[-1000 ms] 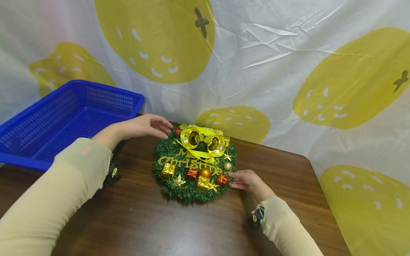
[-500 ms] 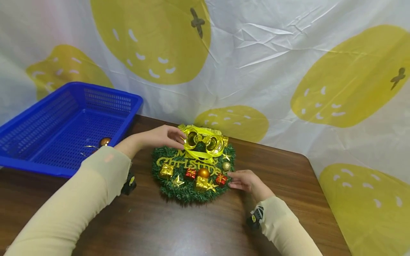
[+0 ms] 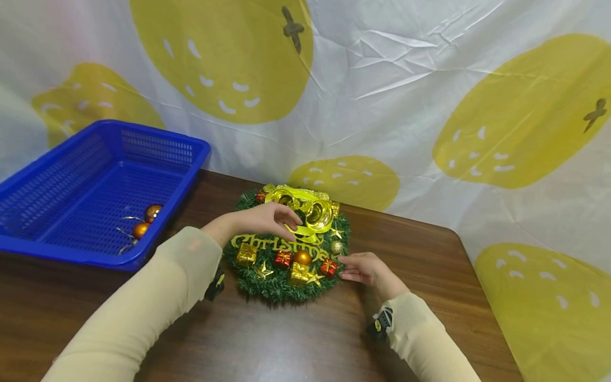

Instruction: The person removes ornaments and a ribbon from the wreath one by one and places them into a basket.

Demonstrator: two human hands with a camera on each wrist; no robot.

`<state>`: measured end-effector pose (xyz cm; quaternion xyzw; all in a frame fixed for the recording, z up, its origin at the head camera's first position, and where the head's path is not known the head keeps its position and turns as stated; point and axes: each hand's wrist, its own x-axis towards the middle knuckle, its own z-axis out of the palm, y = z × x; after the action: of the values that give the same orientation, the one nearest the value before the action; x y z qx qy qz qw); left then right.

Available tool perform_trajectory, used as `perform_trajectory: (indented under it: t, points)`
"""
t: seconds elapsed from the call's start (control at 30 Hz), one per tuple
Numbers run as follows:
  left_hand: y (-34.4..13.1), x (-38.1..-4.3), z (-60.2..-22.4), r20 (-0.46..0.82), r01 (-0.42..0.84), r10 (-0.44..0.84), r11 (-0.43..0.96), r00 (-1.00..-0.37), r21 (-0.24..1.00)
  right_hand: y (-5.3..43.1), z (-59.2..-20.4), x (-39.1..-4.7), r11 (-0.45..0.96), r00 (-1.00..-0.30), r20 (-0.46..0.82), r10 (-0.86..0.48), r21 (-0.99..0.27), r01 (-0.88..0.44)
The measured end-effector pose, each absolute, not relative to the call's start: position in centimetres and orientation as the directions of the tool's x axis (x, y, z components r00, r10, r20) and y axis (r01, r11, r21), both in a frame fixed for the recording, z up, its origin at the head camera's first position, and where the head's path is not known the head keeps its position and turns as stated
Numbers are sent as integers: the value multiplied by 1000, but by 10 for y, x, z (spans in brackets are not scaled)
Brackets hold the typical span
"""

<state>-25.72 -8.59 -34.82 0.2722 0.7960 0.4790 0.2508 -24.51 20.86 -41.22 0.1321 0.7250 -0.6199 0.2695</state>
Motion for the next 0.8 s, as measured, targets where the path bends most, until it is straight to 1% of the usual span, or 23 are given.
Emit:
perform_trajectory:
  t: [0.27,0.4,0.63,0.8]
  points:
    - [-74,-257,-360,-142,207,697,392,-703,896,208,-411,-246,197,-819,-558,-133,-825,530]
    - [-68,-257,-367,-139,213,698,392,-703,895,208,-412,-245,196,-819,-558,-136,-825,529]
    - [-60,-257,-375,-182,187,693,421,-698,888,208,-412,-246,198,-817,-562,-126,-822,535]
    - [-56,-255,-377,-207,194,698,450,-686,872,208,-412,-246,200,-816,-567,-117,-818,539]
